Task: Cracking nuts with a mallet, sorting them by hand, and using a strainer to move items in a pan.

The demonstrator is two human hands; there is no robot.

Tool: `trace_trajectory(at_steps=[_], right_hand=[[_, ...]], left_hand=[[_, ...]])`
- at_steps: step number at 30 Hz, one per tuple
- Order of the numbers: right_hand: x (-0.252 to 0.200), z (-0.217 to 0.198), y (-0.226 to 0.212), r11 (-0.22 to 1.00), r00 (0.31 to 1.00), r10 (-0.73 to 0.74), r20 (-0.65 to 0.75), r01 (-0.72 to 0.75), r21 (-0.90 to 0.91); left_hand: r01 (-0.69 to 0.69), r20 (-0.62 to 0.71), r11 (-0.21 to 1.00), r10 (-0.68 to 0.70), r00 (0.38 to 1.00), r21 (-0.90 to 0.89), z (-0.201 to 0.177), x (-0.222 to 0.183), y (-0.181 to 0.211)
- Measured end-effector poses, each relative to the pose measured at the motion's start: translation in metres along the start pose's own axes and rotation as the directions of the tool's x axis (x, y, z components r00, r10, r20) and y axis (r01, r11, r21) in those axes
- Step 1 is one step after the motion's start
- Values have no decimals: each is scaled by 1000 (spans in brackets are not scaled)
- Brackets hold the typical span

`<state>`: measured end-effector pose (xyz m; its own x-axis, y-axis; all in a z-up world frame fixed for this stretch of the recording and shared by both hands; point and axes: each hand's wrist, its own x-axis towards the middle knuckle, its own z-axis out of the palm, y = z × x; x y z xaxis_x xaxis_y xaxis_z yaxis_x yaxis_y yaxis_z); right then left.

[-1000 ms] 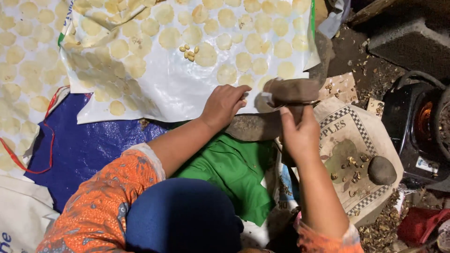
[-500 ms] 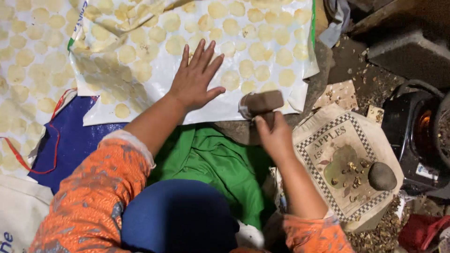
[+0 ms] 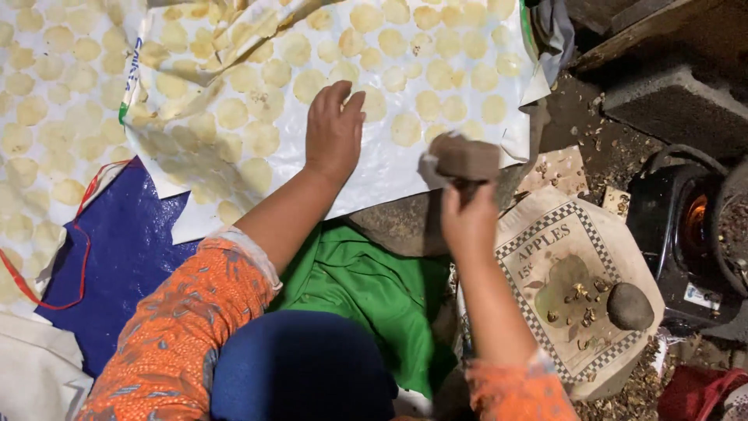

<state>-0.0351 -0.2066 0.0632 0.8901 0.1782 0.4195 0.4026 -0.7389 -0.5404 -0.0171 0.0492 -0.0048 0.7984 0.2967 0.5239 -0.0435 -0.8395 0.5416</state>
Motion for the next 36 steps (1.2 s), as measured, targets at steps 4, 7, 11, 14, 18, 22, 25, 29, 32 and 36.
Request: trace_trajectory(at_steps=[4, 7, 11, 14, 18, 22, 25, 29, 32, 36], right_hand=[[18, 5, 9, 922, 853, 358, 379, -260, -286], [37, -15, 4, 881, 787, 453, 419, -322, -347], [12, 5, -1, 901, 891, 368, 267, -270, -338], [-4, 21, 17, 935, 879, 337, 336, -271, -229], [21, -33, -14, 914, 849, 405, 339, -369, -167], [24, -90, -53, 985, 980, 144, 137, -154, 72], [12, -85, -48, 943, 999, 37, -8, -32, 332], [-27, 16, 1, 956, 954, 252, 163, -220, -192], [-24, 19, 13, 908, 848, 401, 345, -320, -269], [11, -19, 13, 973, 895, 225, 386, -184, -141]], left_hand=[[-50, -44, 999, 50, 998, 1, 11, -6, -37], [-92, 12, 995, 91, 996, 44, 17, -5, -45], [-88, -35, 990, 93, 995, 107, 10, 9, -38], [-216, -54, 972, 222, 974, 87, 16, 5, -16], [-236, 63, 951, 252, 966, -200, 38, -32, 40], [-188, 162, 953, 230, 960, -239, 64, -42, 59], [-216, 161, 953, 252, 954, -212, 74, -38, 54], [-121, 93, 991, 115, 989, 60, -14, -47, 40], [-86, 111, 982, 68, 991, 168, -24, -69, -17], [-83, 306, 991, 47, 951, 106, -26, -35, -18]])
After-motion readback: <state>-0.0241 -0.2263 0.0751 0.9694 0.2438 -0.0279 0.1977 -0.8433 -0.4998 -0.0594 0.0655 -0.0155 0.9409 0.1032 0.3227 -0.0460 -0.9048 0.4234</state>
